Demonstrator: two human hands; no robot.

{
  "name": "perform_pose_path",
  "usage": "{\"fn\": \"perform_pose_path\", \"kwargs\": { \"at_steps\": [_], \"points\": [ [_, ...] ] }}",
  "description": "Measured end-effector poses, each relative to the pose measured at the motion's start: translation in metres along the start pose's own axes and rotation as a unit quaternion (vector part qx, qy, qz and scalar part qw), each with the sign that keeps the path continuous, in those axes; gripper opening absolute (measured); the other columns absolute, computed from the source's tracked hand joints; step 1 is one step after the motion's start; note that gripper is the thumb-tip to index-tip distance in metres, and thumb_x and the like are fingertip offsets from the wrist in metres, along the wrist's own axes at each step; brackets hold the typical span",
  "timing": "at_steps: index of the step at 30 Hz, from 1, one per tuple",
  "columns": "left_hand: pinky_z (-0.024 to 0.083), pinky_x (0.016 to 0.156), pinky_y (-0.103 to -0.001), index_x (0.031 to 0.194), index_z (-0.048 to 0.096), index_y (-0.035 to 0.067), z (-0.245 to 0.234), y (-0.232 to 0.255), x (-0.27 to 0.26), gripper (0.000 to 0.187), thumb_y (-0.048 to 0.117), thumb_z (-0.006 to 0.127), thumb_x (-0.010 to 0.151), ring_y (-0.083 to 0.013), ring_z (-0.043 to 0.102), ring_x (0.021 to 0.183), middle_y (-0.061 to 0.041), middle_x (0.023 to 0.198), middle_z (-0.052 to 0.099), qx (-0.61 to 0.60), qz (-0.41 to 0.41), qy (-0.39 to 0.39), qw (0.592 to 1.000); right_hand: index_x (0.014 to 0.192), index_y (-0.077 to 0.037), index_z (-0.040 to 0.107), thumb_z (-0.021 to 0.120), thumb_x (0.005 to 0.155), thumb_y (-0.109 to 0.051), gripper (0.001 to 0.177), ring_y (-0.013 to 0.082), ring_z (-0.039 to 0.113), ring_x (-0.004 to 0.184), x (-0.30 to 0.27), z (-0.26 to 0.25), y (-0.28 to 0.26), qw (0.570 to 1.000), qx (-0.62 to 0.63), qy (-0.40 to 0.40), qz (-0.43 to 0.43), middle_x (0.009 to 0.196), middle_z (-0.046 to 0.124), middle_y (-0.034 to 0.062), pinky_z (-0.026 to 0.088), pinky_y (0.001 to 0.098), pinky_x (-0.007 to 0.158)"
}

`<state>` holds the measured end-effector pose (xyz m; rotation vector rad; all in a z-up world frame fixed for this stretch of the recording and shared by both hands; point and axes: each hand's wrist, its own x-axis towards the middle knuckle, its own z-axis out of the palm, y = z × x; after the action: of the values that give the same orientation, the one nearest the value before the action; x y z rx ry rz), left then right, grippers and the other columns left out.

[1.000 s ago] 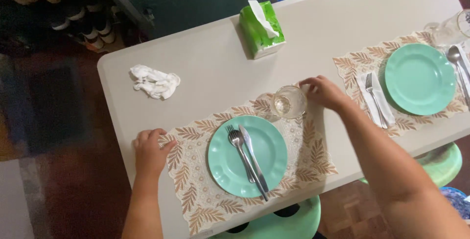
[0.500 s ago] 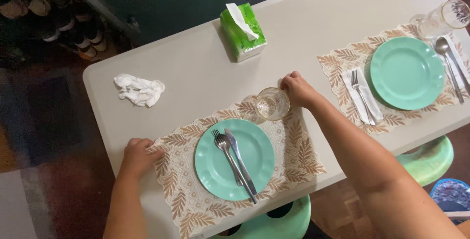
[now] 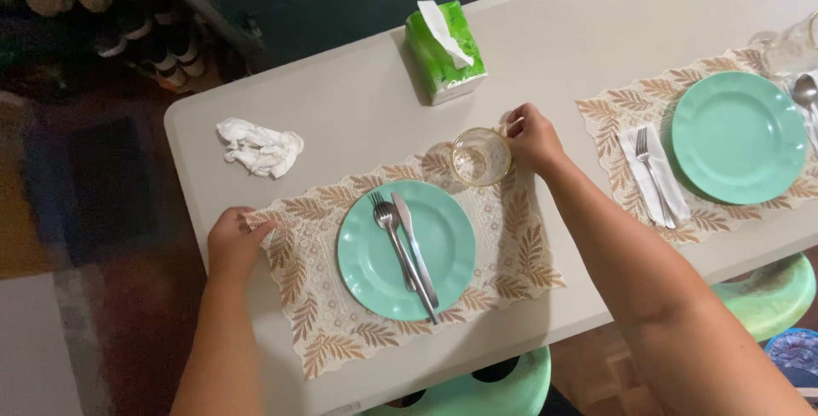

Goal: The recorder is setting a table by arranging plates, cutlery, and napkins, and wiping surfaces.

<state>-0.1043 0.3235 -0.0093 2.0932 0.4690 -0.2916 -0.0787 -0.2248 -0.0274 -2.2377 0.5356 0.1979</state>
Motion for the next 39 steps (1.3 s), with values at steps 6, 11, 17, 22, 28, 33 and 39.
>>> {"fn": "perform_pose_path", "kwargs": {
  "at_steps": [6,11,17,22,28,33,39],
  "points": [
    [0.056,0.075,-0.034,0.118,0.064,-0.002,0.002,-0.002,0.006,0.047,0.012,0.086,0.080,-0.0209,0.069,0.090,-0.015,0.104,0.073,0.054,-0.022,0.021,0.998,0.115,-0.005,0.063,0.085,0.076,-0.013,0.045,0.0178,0.069,0.083,0.001,0.003,0.001,1.000,0.002,0.011,-0.002,0.090,0.071,0.0068,0.055,0.0327,0.073],
    [0.057,0.074,-0.033,0.117,0.063,-0.003,0.008,-0.013,0.009,0.048,0.013,0.087,0.079,-0.0190,0.069,0.091,-0.013,0.103,0.072,0.023,0.006,0.051,0.998,0.113,-0.006,0.065,0.084,0.079,-0.015,0.040,0.0190,0.070,0.083,0.002,0.007,0.006,0.999,-0.012,0.030,-0.018,0.090,0.073,0.0076,0.055,0.0329,0.073],
    [0.056,0.075,-0.032,0.119,0.061,-0.003,0.015,-0.026,0.011,0.050,0.010,0.087,0.079,-0.0194,0.069,0.091,-0.014,0.103,0.071,-0.002,0.019,0.090,0.996,0.114,-0.007,0.064,0.082,0.081,-0.015,0.039,0.0210,0.070,0.083,-0.003,0.012,0.000,0.998,-0.029,0.058,0.004,0.090,0.073,0.0059,0.055,0.0356,0.073],
    [0.054,0.085,-0.036,0.132,0.054,-0.001,0.016,-0.008,-0.027,0.063,0.009,0.085,0.078,-0.0233,0.064,0.100,-0.017,0.117,0.065,-0.015,0.049,0.128,0.990,0.124,-0.004,0.058,0.077,0.085,-0.011,0.044,0.0280,0.069,0.086,-0.029,0.010,0.013,0.995,-0.044,0.080,-0.048,0.097,0.069,0.0150,0.055,0.0384,0.077],
    [0.048,0.097,-0.049,0.135,0.055,0.000,0.040,-0.024,-0.098,0.050,0.008,0.071,0.089,-0.0362,0.056,0.117,-0.024,0.131,0.055,0.161,0.157,0.166,0.960,0.127,0.001,0.058,0.069,0.091,-0.005,0.038,0.0334,0.065,0.094,-0.119,0.024,0.032,0.978,-0.113,0.121,-0.127,0.121,0.059,0.0246,0.057,0.0396,0.080],
    [0.049,0.100,-0.046,0.128,0.063,0.005,0.086,-0.036,-0.130,0.031,0.014,0.060,0.098,-0.0334,0.058,0.116,-0.017,0.116,0.066,0.192,0.159,0.132,0.959,0.128,-0.003,0.060,0.065,0.092,-0.002,0.036,0.0213,0.069,0.096,-0.137,0.059,0.045,0.996,0.021,0.078,-0.044,0.114,0.068,0.0130,0.057,0.0336,0.088],
    [0.051,0.100,-0.041,0.117,0.071,0.006,0.109,-0.028,-0.129,0.035,0.035,0.060,0.100,-0.0282,0.063,0.112,-0.012,0.115,0.068,0.049,0.045,0.095,0.993,0.137,-0.003,0.052,0.080,0.083,-0.015,0.062,0.0234,0.064,0.099,-0.113,0.064,0.009,0.988,0.060,0.121,-0.074,0.121,0.061,0.0116,0.055,0.0365,0.083]
  ]
}}
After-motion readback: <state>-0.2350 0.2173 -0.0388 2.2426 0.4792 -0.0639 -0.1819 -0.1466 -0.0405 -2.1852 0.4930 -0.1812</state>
